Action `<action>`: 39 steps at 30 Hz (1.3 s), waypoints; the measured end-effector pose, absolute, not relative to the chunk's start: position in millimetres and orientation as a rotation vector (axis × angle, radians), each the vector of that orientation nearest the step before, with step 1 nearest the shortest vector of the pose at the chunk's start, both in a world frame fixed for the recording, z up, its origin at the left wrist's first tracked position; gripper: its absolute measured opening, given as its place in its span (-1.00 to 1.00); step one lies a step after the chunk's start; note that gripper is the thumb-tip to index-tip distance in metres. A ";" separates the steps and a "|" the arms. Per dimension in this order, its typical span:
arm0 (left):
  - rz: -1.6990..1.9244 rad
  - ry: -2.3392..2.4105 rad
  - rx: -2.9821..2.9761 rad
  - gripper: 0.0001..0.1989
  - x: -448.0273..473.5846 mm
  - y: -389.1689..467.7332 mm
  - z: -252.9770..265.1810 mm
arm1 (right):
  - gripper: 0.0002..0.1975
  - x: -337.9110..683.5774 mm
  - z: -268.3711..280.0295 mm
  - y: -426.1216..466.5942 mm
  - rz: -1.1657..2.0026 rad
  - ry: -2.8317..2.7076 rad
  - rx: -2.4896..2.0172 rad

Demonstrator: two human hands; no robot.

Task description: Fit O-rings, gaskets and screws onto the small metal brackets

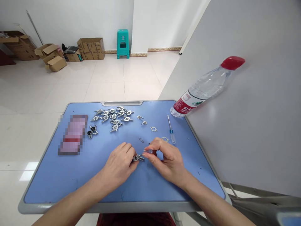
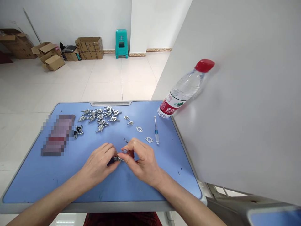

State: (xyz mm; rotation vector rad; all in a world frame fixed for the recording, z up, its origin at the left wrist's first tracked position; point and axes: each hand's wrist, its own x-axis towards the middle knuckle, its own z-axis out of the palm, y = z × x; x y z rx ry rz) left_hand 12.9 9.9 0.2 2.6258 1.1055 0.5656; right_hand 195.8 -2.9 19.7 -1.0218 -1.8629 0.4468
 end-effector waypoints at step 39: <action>0.503 1.146 2.667 -0.84 13.8 6.8 0.3 | -0.94 193.6 20.2 -3.2 0.362 -1.930 -1.004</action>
